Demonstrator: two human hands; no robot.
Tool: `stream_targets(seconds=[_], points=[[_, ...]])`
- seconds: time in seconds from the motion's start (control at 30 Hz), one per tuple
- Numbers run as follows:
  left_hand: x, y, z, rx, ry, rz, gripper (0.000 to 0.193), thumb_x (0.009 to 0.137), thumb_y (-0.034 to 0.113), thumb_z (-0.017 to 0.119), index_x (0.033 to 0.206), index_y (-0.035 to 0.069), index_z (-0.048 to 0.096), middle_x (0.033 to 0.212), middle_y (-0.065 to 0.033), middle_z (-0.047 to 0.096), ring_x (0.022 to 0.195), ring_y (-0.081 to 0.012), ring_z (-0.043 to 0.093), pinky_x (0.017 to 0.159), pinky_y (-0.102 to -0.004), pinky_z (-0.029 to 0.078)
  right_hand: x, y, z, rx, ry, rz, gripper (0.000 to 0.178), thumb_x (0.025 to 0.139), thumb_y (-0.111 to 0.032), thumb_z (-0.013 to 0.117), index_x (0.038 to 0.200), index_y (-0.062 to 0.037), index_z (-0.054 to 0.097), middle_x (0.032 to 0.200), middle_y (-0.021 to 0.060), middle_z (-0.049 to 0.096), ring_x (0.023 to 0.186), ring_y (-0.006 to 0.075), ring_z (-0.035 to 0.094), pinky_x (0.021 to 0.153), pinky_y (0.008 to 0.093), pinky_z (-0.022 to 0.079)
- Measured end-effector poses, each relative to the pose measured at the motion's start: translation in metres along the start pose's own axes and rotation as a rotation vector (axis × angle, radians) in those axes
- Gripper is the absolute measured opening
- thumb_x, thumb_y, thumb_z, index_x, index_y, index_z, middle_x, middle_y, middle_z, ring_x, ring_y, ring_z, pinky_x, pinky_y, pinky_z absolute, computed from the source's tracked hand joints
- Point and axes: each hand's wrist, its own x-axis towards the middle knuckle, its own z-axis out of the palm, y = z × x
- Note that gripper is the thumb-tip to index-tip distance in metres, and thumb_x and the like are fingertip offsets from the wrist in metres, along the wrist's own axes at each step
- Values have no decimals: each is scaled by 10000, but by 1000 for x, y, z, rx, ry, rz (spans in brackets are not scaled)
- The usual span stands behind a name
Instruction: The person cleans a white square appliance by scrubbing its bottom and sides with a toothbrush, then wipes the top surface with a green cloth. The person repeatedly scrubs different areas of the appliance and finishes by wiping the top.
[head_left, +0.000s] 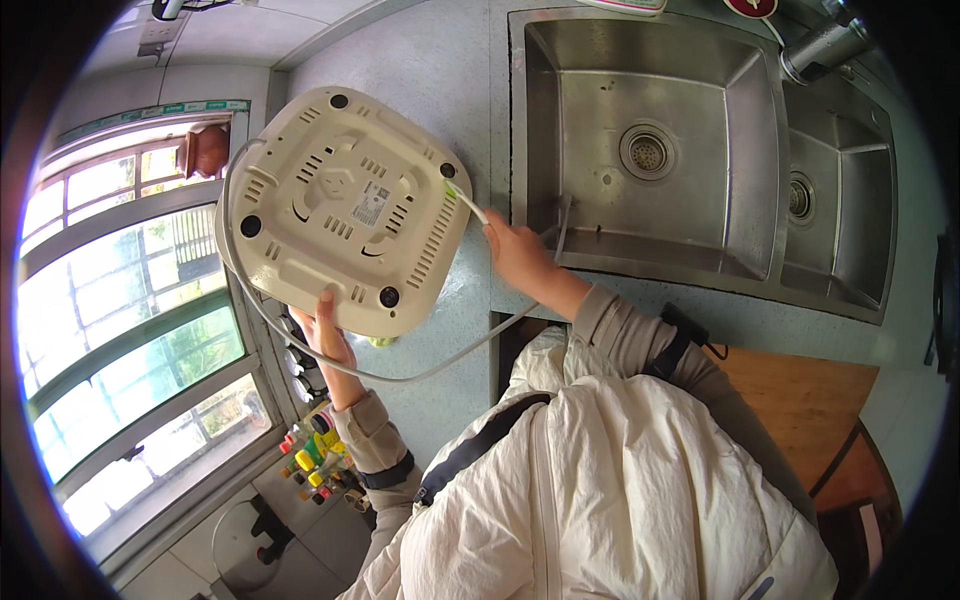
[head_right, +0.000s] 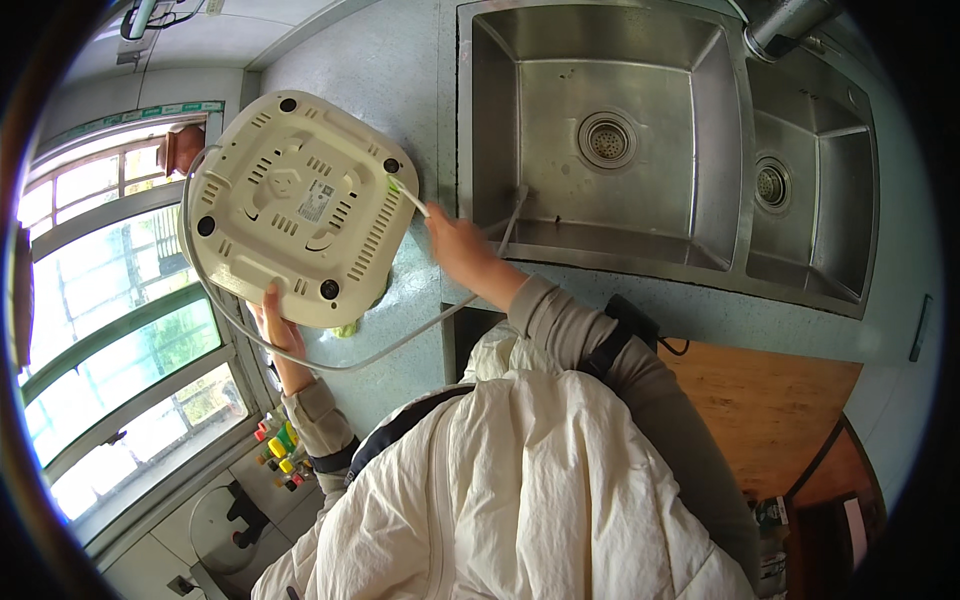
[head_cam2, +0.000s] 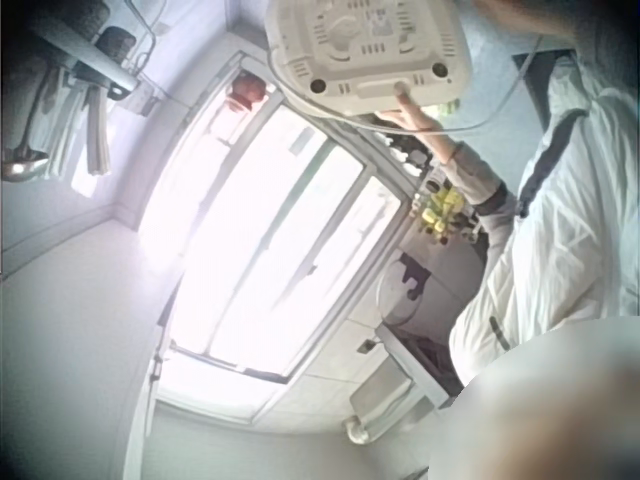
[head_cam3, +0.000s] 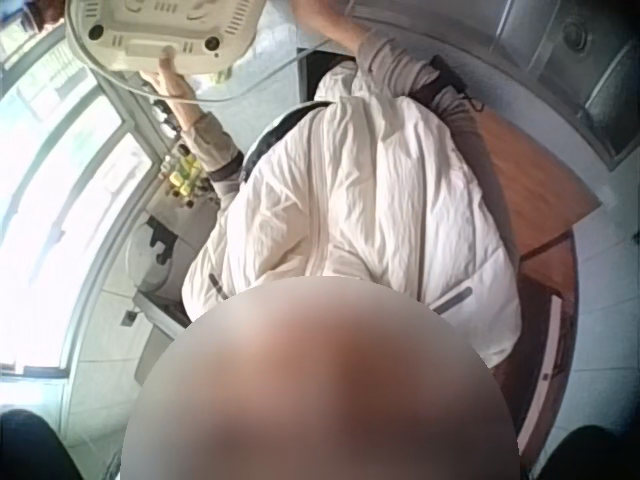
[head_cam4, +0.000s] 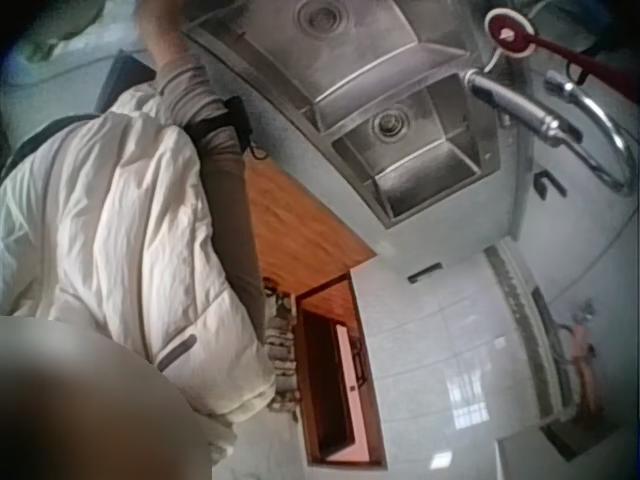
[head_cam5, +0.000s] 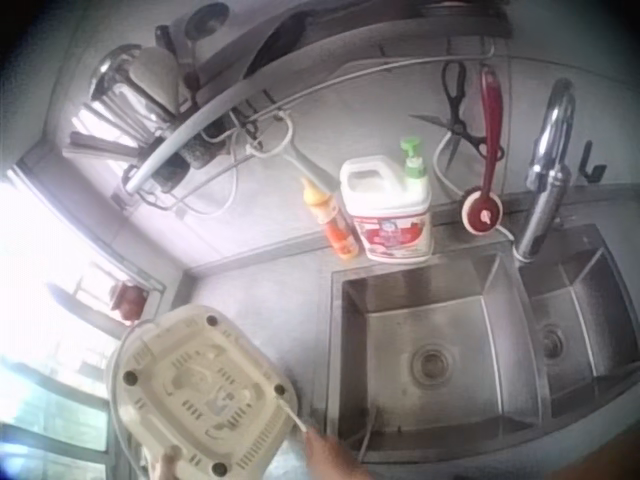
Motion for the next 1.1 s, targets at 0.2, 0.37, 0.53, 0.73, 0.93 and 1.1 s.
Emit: stream_targets(seconds=[0.2,0.37,0.53,0.73,0.93,1.1], points=[[0,-4,0,-27,21,-25,758,843,281,664,1421,29,244,1315,-129,436,1196,-226,451,1012,-357,368,4,-6,0,133,83,55,203,978,-171,437,1115,-39,508,648,246,581,620,442,591,532,501,442],[-6,0,0,-36,2,-90,731,859,283,657,1414,33,254,1309,-123,448,1168,-208,481,955,-324,419,8,-24,15,196,166,-9,213,987,-181,414,1089,-31,526,695,248,593,672,457,590,572,506,449],[-8,-2,3,-56,30,-44,688,879,239,634,1411,27,253,1319,-119,441,1199,-213,454,1006,-345,372,14,-34,19,321,-3,261,311,1003,-246,410,1229,-70,530,701,201,598,576,345,579,568,425,449],[-6,-4,-5,-15,-11,-31,757,855,255,668,1427,30,226,1356,-120,400,1240,-227,411,1059,-372,311,36,-37,3,216,152,68,286,1000,-227,414,1176,-57,563,808,205,629,728,364,610,647,425,460],[-4,-6,-10,60,-38,22,817,825,298,700,1429,30,220,1337,-117,390,1228,-227,392,1066,-374,277,33,-31,0,137,13,22,219,956,-160,429,1083,-41,563,808,264,607,767,443,603,646,473,470],[-2,-2,-12,153,-60,119,895,783,332,732,1437,28,201,1338,-118,374,1241,-227,362,1068,-383,256,57,-46,-22,109,162,139,246,959,-181,450,1106,-37,586,830,246,629,777,420,623,649,453,482]])
